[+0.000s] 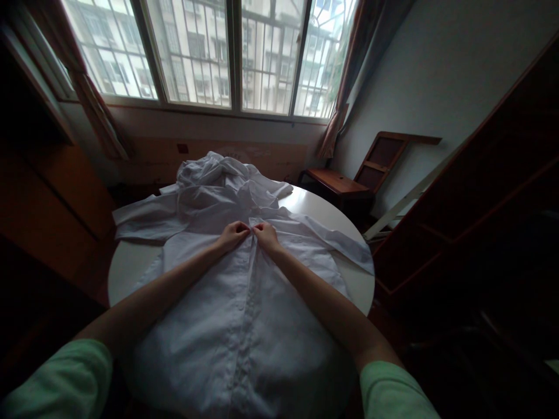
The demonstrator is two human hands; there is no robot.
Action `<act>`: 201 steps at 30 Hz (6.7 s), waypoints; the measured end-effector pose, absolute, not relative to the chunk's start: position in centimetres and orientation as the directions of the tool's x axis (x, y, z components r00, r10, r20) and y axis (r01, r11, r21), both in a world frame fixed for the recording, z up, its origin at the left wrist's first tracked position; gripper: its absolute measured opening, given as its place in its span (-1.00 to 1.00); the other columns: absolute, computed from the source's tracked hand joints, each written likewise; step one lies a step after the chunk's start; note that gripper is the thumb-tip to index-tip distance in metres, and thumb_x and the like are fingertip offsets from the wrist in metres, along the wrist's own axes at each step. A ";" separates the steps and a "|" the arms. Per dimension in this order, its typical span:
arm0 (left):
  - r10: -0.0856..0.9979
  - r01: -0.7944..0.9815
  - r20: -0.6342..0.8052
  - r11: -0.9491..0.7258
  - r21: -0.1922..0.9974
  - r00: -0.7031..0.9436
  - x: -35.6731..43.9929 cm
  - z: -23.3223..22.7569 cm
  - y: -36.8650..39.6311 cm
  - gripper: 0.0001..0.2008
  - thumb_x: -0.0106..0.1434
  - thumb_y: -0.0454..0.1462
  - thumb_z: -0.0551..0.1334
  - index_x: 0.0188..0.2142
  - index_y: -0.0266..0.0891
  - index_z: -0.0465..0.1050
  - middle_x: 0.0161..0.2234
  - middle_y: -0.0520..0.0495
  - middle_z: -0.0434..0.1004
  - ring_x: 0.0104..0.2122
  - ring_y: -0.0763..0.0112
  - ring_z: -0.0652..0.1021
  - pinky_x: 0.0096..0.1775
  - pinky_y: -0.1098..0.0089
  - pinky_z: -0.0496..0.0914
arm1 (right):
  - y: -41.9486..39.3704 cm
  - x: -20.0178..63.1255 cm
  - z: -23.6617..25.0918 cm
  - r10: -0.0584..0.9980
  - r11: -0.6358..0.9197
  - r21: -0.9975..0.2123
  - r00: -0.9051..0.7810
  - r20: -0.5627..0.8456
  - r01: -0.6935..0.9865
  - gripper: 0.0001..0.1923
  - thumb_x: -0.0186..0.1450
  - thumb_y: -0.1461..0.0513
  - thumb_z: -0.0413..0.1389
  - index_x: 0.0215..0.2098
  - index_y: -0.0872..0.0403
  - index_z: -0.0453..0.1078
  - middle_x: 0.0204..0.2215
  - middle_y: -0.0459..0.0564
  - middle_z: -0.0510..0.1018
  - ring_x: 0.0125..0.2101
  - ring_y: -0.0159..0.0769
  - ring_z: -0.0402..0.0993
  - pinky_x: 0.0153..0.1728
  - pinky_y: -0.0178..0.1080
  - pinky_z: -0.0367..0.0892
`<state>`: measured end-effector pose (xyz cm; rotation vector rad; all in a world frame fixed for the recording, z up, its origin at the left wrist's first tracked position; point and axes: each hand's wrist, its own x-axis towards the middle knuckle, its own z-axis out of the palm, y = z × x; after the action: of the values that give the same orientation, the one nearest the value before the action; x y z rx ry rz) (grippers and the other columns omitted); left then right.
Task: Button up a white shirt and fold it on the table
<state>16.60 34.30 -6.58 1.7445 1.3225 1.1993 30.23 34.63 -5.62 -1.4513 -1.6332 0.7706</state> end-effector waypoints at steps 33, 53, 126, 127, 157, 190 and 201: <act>0.933 0.593 0.299 -0.358 0.721 0.200 16.3 -5.2 33.7 -0.90 -0.01 -0.39 0.24 -0.42 -0.29 0.37 -0.45 -0.01 0.47 -0.43 0.44 0.46 -0.34 0.46 0.32 | 32.1 29.8 -4.3 0.967 0.227 -0.565 -0.114 0.228 0.793 -0.81 0.10 0.28 0.06 -0.41 0.16 0.51 -0.43 0.04 0.56 -0.36 -0.30 0.44 -0.36 -0.36 0.20; 0.994 0.291 0.111 -0.112 0.950 0.020 17.1 -6.1 34.7 -0.72 -0.11 -0.44 0.28 -0.39 -0.28 0.25 -0.49 0.05 0.36 -0.51 0.52 0.40 -0.47 0.52 0.25 | 33.3 31.2 0.9 0.991 0.062 -0.982 0.109 0.083 0.180 -0.92 0.00 0.29 0.00 -0.57 0.15 0.30 -0.71 -0.19 0.28 -0.66 -0.49 0.15 -0.59 -0.39 0.06; 0.953 0.492 0.301 -0.249 0.834 -0.028 17.8 -5.2 32.2 -0.85 0.03 -0.23 0.23 -0.51 -0.31 0.44 -0.53 -0.04 0.48 -0.46 0.43 0.46 -0.40 0.48 0.29 | 32.5 29.9 -5.6 0.970 0.194 -0.729 -0.020 0.240 0.656 -0.90 0.21 0.32 0.01 -0.42 0.15 0.34 -0.48 -0.02 0.49 -0.41 -0.37 0.40 -0.35 -0.37 0.23; 0.955 0.502 0.295 -0.241 0.830 -0.029 17.8 -5.0 32.0 -0.86 0.04 -0.25 0.22 -0.50 -0.31 0.45 -0.52 -0.05 0.49 -0.46 0.43 0.47 -0.39 0.47 0.30 | 32.5 29.9 -5.6 0.970 0.196 -0.732 -0.022 0.241 0.653 -0.91 0.21 0.31 0.01 -0.41 0.15 0.35 -0.48 -0.02 0.49 -0.41 -0.37 0.40 -0.34 -0.36 0.23; 0.959 0.547 0.282 -0.217 0.808 -0.037 18.1 -4.7 31.6 -0.92 0.03 -0.32 0.19 -0.54 -0.30 0.33 -0.55 0.05 0.38 -0.50 0.50 0.38 -0.41 0.50 0.22 | 32.4 29.8 -5.5 0.968 0.199 -0.722 -0.016 0.252 0.662 -0.92 0.20 0.33 0.01 -0.41 0.16 0.33 -0.45 -0.02 0.49 -0.38 -0.35 0.40 -0.30 -0.34 0.25; 0.954 0.544 0.299 -0.237 0.805 -0.028 17.4 -5.4 32.9 -0.91 0.02 -0.32 0.20 -0.53 -0.27 0.28 -0.55 0.07 0.36 -0.51 0.52 0.37 -0.43 0.51 0.23 | 33.7 30.3 -6.0 0.996 0.085 -0.907 -0.046 0.073 0.414 -0.92 0.16 0.31 0.03 -0.50 0.15 0.28 -0.66 -0.18 0.35 -0.64 -0.49 0.28 -0.58 -0.44 0.20; 0.893 0.793 0.339 -0.428 0.433 0.297 17.0 -6.3 33.6 -0.77 0.19 -0.38 0.01 -0.26 -0.29 0.42 -0.22 -0.19 0.50 -0.17 0.30 0.45 -0.07 0.33 0.26 | 32.1 31.1 -5.9 0.882 0.414 -0.328 -0.286 0.374 0.849 -0.75 0.24 0.28 -0.03 -0.13 0.13 0.34 -0.10 0.10 0.43 -0.03 -0.26 0.27 0.00 -0.24 0.13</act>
<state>16.99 33.60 -6.34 2.3766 1.5649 0.8089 31.11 32.06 -5.93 -1.4666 -2.1758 0.0891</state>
